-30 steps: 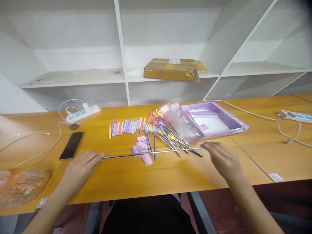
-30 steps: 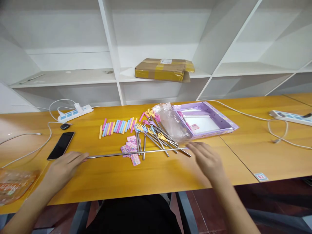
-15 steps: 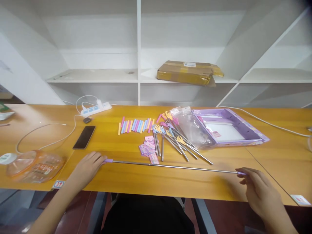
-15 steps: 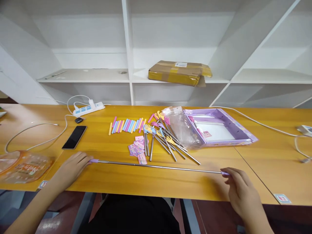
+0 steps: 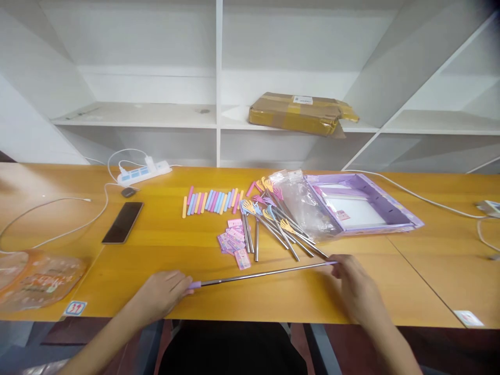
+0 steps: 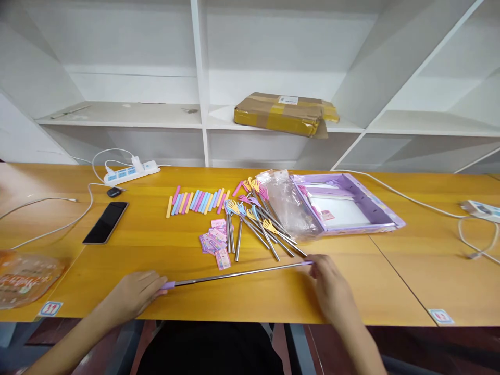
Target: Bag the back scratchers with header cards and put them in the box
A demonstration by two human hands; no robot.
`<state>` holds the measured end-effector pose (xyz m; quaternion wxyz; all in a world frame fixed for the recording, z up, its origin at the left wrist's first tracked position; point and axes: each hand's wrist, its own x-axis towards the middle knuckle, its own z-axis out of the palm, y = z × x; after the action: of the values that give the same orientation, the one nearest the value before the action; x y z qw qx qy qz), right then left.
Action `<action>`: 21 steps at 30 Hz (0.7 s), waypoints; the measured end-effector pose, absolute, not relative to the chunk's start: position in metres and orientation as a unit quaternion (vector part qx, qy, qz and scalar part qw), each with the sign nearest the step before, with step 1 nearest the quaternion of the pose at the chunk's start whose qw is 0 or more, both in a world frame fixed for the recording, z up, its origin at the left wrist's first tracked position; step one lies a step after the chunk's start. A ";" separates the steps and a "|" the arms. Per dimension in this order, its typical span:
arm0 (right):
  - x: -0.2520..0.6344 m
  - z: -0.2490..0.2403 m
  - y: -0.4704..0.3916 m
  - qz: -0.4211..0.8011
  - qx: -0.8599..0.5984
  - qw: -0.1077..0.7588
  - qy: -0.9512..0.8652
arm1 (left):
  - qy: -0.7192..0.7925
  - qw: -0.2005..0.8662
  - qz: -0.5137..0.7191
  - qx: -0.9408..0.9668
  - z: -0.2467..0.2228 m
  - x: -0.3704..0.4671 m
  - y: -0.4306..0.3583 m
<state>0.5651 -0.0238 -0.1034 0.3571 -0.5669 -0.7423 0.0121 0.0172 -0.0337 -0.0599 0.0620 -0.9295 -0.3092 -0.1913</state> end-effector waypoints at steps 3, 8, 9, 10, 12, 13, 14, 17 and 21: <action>0.511 -0.092 -0.016 0.055 -0.505 0.348 -0.788 | -0.332 0.065 -0.196 -0.920 -0.063 0.041 -0.026; 0.464 -0.082 -0.011 0.091 -0.437 0.350 -0.824 | -0.405 0.079 -0.174 -0.894 -0.065 0.055 -0.009; 0.460 -0.082 -0.011 0.102 -0.431 0.349 -0.826 | -0.411 0.084 -0.171 -0.892 -0.066 0.055 -0.007; 0.457 -0.083 -0.011 0.113 -0.429 0.349 -0.826 | -0.416 0.088 -0.169 -0.889 -0.067 0.054 -0.006; 0.450 -0.084 -0.013 0.124 -0.441 0.356 -0.815 | -0.424 0.092 -0.168 -0.885 -0.070 0.052 -0.005; 0.447 -0.084 -0.013 0.122 -0.451 0.363 -0.806 | -0.427 0.091 -0.170 -0.884 -0.071 0.050 -0.006; 0.443 -0.083 -0.015 0.120 -0.459 0.370 -0.799 | -0.425 0.088 -0.173 -0.884 -0.072 0.050 -0.006; 0.428 -0.082 -0.022 0.138 -0.442 0.369 -0.806 | -0.402 0.067 -0.182 -0.895 -0.073 0.054 -0.011; 0.395 -0.088 -0.037 0.168 -0.399 0.326 -0.840 | -0.365 0.048 -0.174 -0.913 -0.074 0.075 -0.017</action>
<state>0.3947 -0.0370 -0.0882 0.3257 -0.3989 -0.8405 0.1684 0.0752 -0.0171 -0.0741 0.0480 -0.9132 -0.3653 -0.1743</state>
